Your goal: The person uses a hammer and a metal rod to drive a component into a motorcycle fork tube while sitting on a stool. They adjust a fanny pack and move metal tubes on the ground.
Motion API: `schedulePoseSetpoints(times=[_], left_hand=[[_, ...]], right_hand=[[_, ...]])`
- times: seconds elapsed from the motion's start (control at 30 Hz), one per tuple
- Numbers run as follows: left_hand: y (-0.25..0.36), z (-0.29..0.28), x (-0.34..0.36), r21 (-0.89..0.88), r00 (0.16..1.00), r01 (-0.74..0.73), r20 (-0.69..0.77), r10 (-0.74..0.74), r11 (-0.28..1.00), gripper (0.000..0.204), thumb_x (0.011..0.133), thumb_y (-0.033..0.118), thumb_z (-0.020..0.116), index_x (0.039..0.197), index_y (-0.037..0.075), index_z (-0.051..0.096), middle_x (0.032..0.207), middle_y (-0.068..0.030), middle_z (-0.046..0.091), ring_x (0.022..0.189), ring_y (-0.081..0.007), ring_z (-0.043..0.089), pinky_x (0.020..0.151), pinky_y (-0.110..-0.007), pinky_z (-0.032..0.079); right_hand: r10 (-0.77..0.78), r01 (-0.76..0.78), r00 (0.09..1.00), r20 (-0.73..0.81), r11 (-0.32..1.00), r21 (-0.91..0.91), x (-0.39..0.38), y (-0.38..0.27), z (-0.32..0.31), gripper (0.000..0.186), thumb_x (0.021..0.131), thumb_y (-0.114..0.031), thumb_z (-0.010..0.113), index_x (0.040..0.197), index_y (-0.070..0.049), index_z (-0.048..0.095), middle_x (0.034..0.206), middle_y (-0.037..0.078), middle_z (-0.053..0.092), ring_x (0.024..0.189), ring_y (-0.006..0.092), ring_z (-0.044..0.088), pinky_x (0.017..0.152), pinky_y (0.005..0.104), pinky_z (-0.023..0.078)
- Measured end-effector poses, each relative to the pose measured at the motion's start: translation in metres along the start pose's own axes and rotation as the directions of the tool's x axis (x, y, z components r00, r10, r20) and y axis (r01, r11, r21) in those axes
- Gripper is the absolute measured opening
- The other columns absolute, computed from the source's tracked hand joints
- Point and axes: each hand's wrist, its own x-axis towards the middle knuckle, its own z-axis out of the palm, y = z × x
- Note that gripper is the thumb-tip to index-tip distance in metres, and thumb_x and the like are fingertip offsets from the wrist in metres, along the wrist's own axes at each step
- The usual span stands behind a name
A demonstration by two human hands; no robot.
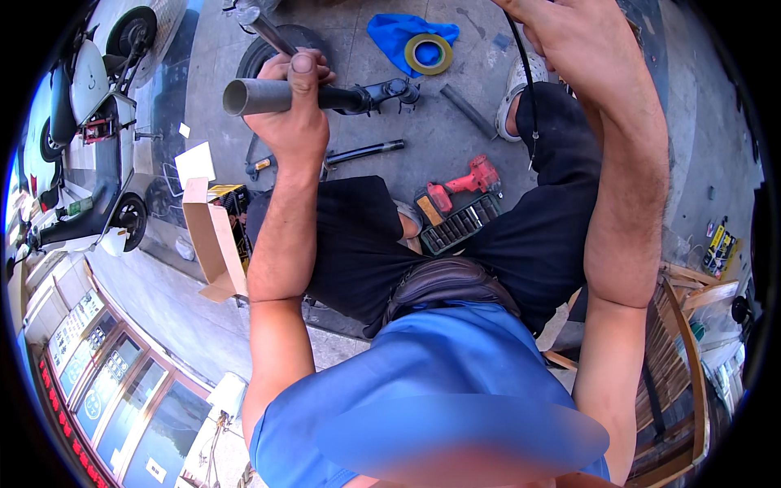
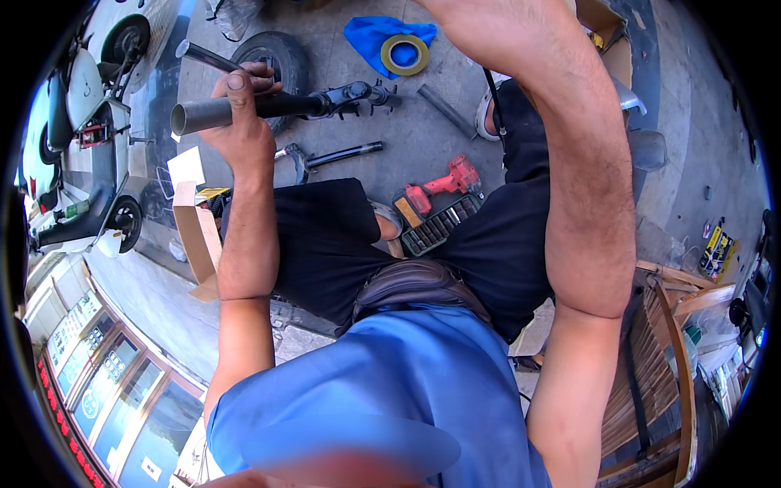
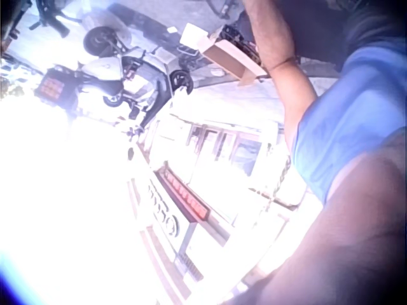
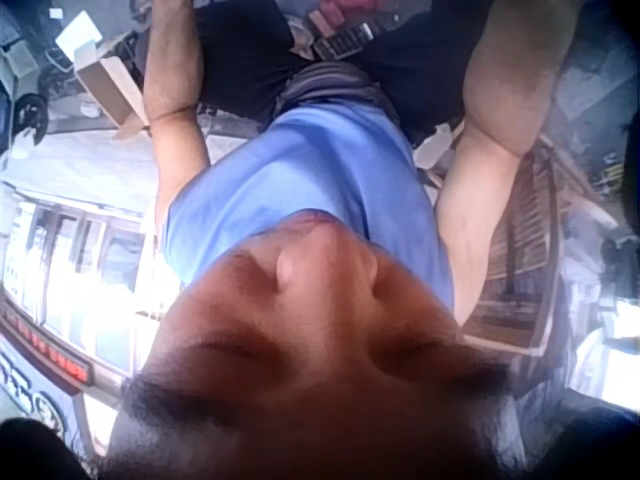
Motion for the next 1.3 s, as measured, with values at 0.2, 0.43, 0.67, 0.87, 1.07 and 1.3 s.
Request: schedulePoseSetpoints(times=[0.2, 0.43, 0.67, 0.87, 1.07, 1.3], left_hand=[[-0.011, -0.007, 0.000, -0.137, 0.974, 0.028, 0.228, 0.004, 0.990, 0.040, 0.093, 0.031, 0.078, 0.097, -0.007, 0.069, 0.109, -0.0174, 0.066, 0.089, -0.0226, 0.070, 0.075, -0.035, 0.063], [-0.020, -0.026, 0.026, -0.216, 0.840, 0.204, 0.540, -0.057, 0.955, 0.069, 0.079, 0.055, 0.084, 0.109, -0.004, 0.064, 0.119, -0.0207, 0.062, 0.102, -0.0247, 0.069, 0.092, -0.039, 0.060], [-0.037, -0.015, 0.045, -0.195, 0.763, 0.131, 0.646, 0.027, 0.972, 0.053, 0.088, 0.049, 0.077, 0.091, -0.002, 0.064, 0.104, -0.0135, 0.067, 0.094, -0.0210, 0.068, 0.078, -0.031, 0.057], [-0.022, -0.002, 0.020, -0.055, 0.920, 0.020, 0.393, 0.003, 0.998, 0.035, 0.101, 0.032, 0.068, 0.086, 0.000, 0.063, 0.102, -0.0138, 0.066, 0.089, -0.0193, 0.069, 0.074, -0.033, 0.059], [-0.009, 0.000, 0.002, -0.194, 0.923, 0.085, 0.385, -0.004, 0.977, 0.030, 0.093, 0.024, 0.077, 0.092, -0.003, 0.065, 0.106, -0.0147, 0.062, 0.089, -0.0200, 0.068, 0.082, -0.035, 0.061], [-0.019, -0.004, 0.007, -0.165, 0.796, 0.193, 0.603, -0.056, 0.967, 0.044, 0.083, 0.024, 0.082, 0.109, -0.006, 0.062, 0.114, -0.0173, 0.059, 0.091, -0.0204, 0.068, 0.086, -0.033, 0.058]], right_hand=[[0.066, -0.070, 0.997, 0.035, 0.986, 0.153, 0.010, 0.007, -0.005, 0.032, 0.100, -0.008, 0.064, 0.126, 0.008, 0.062, 0.104, 0.008, 0.073, 0.090, 0.0102, 0.058, 0.082, 0.0263, 0.050], [-0.012, -0.007, 0.992, -0.125, 0.988, -0.152, -0.001, -0.014, 0.018, 0.031, 0.097, -0.012, 0.066, 0.119, 0.010, 0.065, 0.098, 0.010, 0.074, 0.085, 0.0134, 0.060, 0.080, 0.0306, 0.051], [-0.002, -0.012, 0.997, -0.076, 0.984, -0.178, 0.000, -0.003, 0.004, 0.030, 0.097, -0.011, 0.066, 0.117, 0.010, 0.066, 0.098, 0.012, 0.075, 0.087, 0.0148, 0.063, 0.083, 0.0317, 0.052], [0.043, -0.048, 0.997, -0.060, 0.994, -0.095, 0.000, -0.005, -0.001, 0.030, 0.097, -0.011, 0.066, 0.118, 0.011, 0.065, 0.099, 0.011, 0.075, 0.089, 0.0129, 0.062, 0.084, 0.0302, 0.051], [-0.026, 0.026, 0.999, -0.044, 1.000, -0.012, 0.000, 0.002, -0.002, 0.031, 0.098, -0.012, 0.066, 0.119, 0.011, 0.065, 0.099, 0.011, 0.075, 0.090, 0.0114, 0.061, 0.083, 0.0288, 0.052], [0.143, -0.146, 0.989, 0.033, 0.972, 0.182, 0.009, 0.010, -0.003, 0.028, 0.098, -0.012, 0.066, 0.115, 0.010, 0.067, 0.095, 0.012, 0.074, 0.087, 0.0123, 0.063, 0.080, 0.0304, 0.052]])
